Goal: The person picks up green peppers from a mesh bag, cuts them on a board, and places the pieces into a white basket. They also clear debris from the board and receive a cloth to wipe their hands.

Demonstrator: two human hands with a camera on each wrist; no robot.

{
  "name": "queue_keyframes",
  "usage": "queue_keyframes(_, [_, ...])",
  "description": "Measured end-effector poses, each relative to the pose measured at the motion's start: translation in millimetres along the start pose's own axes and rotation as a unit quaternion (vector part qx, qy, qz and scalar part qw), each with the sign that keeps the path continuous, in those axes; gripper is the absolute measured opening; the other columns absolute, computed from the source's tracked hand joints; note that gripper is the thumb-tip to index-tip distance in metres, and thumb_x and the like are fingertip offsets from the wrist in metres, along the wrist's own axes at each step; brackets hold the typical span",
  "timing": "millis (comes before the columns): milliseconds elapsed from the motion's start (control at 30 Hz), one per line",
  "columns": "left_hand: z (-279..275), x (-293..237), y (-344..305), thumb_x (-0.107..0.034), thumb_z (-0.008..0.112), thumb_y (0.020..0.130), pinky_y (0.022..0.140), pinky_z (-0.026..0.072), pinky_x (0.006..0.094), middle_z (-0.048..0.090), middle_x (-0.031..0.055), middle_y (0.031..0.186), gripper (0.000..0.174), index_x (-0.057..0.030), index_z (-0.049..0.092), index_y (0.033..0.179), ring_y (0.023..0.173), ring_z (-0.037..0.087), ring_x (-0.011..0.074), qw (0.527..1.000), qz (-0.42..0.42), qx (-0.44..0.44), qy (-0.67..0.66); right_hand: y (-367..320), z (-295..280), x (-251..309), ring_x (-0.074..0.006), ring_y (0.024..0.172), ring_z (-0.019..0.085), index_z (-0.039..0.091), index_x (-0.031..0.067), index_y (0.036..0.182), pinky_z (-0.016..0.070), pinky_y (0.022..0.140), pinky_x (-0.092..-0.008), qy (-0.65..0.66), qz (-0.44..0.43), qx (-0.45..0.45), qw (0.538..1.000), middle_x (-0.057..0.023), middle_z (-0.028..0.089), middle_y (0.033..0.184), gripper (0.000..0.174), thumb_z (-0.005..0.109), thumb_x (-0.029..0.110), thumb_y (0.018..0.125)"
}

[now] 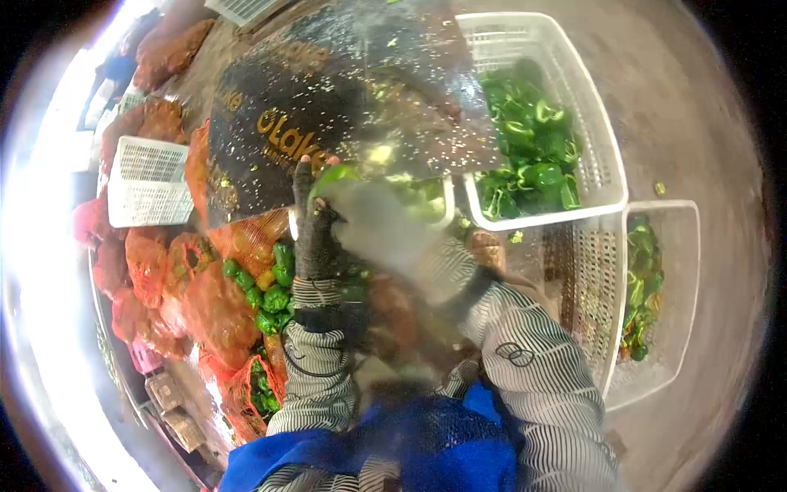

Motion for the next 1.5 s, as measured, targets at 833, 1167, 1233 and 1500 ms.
queue_keyframes(833, [-3.4,9.9,-6.6,-0.045,0.038,0.102,0.093,0.0491,0.0362,0.06,0.0142,0.118,0.049,-0.0006,0.055,0.115,0.106,0.059,0.021,0.928,-0.225,-0.134,-0.264,6.5,-22.0,21.7,-0.0256,0.091,0.066,0.062,0.004,0.119,0.0518,0.084,-0.0371,0.078,0.108,0.138,0.981,-0.0194,0.066,0.102,0.035,0.061,0.014,0.086])
queue_keyframes(1167, [-10.8,4.4,-4.9,-0.054,0.038,0.099,0.092,0.051,0.0416,0.051,0.0209,0.132,0.06,-0.0011,0.049,0.125,0.113,0.057,0.0303,0.83,-0.247,0.003,-0.501,-4.0,-8.7,21.1,-0.0135,0.075,0.062,0.066,0.0018,0.101,0.0526,0.063,-0.0249,0.26,0.177,0.107,0.943,-0.0071,0.065,0.087,0.025,0.066,0.021,0.084])
queue_keyframes(1233, [-10.9,13.8,-6.9,-0.051,0.048,0.095,0.084,0.0545,0.0359,0.054,0.0205,0.127,0.061,-0.0006,0.048,0.128,0.108,0.06,0.0276,0.779,-0.252,0.006,-0.574,-3.1,3.7,9.5,-0.0085,0.068,0.057,0.065,0.0003,0.101,0.0468,0.056,-0.019,0.337,0.161,0.111,0.921,-0.0059,0.064,0.087,0.027,0.063,0.024,0.087])
queue_keyframes(1500, [-35.3,19.2,1.3,-0.041,0.064,0.09,0.083,0.0584,0.037,0.057,0.0173,0.123,0.057,-0.005,0.049,0.13,0.106,0.062,0.0289,0.737,-0.189,-0.114,-0.639,9.2,-48.3,32.8,-0.0098,0.057,0.054,0.064,0.0004,0.099,0.0449,0.048,-0.0224,0.353,0.208,0.113,0.905,-0.0035,0.06,0.074,0.014,0.057,0.01,0.091])
Point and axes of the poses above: each hand's wrist, its own y-axis towards the middle knuckle, its own z-axis out of the palm, x = y × z, the point moved 2 cm from there along y, towards the middle knuckle
